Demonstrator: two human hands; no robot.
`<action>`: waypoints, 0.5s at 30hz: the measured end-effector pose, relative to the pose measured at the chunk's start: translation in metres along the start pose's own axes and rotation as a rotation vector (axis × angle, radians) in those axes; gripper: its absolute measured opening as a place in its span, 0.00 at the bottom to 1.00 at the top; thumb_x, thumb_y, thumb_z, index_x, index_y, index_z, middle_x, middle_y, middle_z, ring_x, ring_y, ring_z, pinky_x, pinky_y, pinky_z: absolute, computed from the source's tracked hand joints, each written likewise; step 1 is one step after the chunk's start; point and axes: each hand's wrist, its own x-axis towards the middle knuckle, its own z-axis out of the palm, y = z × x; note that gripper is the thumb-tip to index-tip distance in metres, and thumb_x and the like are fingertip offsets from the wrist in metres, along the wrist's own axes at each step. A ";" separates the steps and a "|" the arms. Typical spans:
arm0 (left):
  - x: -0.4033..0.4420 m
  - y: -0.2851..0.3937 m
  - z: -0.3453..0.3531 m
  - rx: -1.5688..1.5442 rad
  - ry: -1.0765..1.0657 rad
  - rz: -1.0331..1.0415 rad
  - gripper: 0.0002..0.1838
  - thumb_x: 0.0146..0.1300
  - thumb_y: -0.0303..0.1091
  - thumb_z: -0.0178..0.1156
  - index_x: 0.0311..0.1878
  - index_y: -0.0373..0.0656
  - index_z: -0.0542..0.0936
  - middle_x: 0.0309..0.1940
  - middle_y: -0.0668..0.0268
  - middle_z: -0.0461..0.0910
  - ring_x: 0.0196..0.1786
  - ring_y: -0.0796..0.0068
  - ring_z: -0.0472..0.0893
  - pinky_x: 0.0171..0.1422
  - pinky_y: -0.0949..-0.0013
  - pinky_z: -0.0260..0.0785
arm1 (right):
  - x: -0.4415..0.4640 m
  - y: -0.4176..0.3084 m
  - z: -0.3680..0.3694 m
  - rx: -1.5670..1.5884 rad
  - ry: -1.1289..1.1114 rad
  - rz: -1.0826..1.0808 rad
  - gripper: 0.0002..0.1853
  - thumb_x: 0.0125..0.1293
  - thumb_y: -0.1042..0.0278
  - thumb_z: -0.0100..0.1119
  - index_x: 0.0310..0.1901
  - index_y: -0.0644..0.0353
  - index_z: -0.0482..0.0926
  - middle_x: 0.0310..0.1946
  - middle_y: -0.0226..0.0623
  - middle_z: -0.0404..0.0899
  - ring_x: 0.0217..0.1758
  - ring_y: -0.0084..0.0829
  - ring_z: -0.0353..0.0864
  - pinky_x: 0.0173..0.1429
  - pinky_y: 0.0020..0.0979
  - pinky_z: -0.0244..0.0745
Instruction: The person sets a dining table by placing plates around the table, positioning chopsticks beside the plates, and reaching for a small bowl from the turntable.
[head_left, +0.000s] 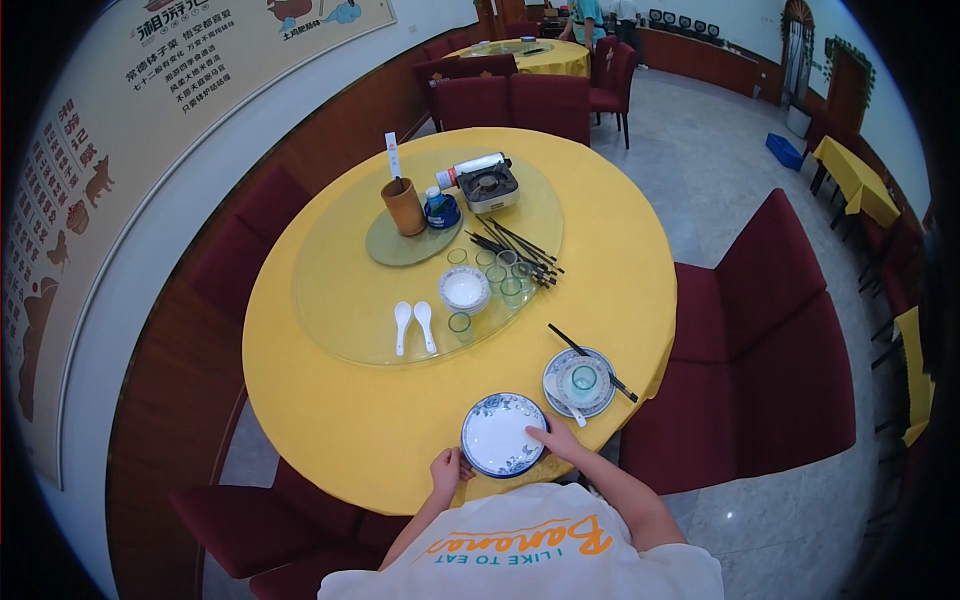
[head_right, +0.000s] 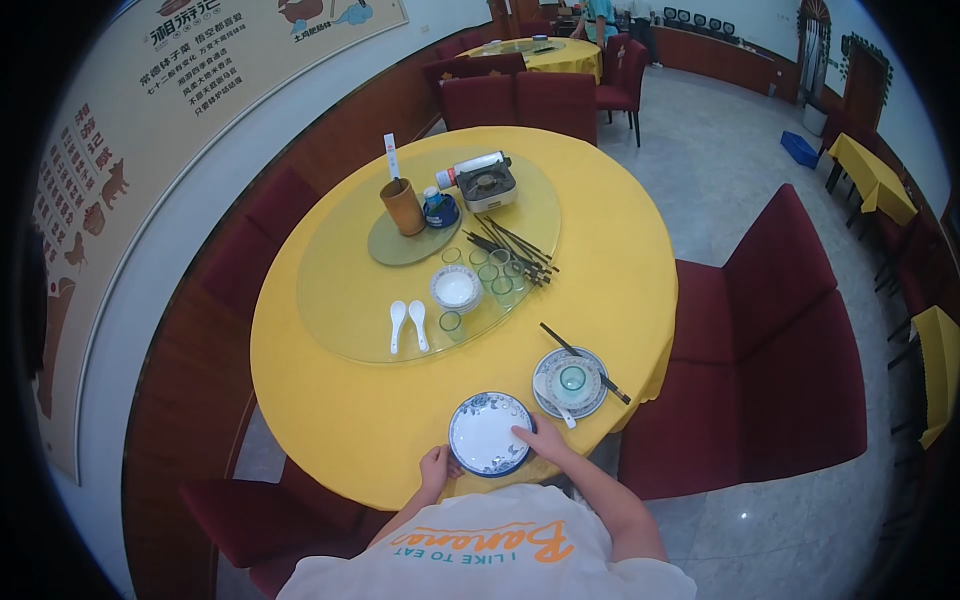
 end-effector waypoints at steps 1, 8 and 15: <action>0.000 -0.001 0.000 0.000 -0.003 -0.001 0.17 0.68 0.39 0.46 0.30 0.35 0.74 0.17 0.60 0.76 0.14 0.74 0.76 0.17 0.76 0.69 | 0.000 0.000 0.000 -0.003 0.002 0.003 0.27 0.57 0.53 0.59 0.51 0.66 0.70 0.32 0.38 0.78 0.25 0.23 0.78 0.23 0.23 0.73; 0.002 -0.005 -0.001 -0.032 -0.009 -0.011 0.17 0.68 0.38 0.46 0.30 0.35 0.75 0.17 0.60 0.76 0.14 0.74 0.76 0.18 0.76 0.69 | -0.001 -0.001 -0.001 -0.013 0.001 -0.004 0.26 0.58 0.53 0.59 0.51 0.66 0.70 0.32 0.37 0.78 0.24 0.23 0.78 0.23 0.23 0.73; 0.001 -0.002 -0.001 -0.043 -0.017 -0.030 0.16 0.68 0.38 0.46 0.29 0.36 0.74 0.17 0.60 0.76 0.14 0.74 0.76 0.17 0.76 0.68 | -0.007 -0.019 -0.004 0.008 -0.025 0.099 0.32 0.55 0.48 0.59 0.52 0.69 0.71 0.42 0.49 0.77 0.45 0.38 0.78 0.49 0.34 0.72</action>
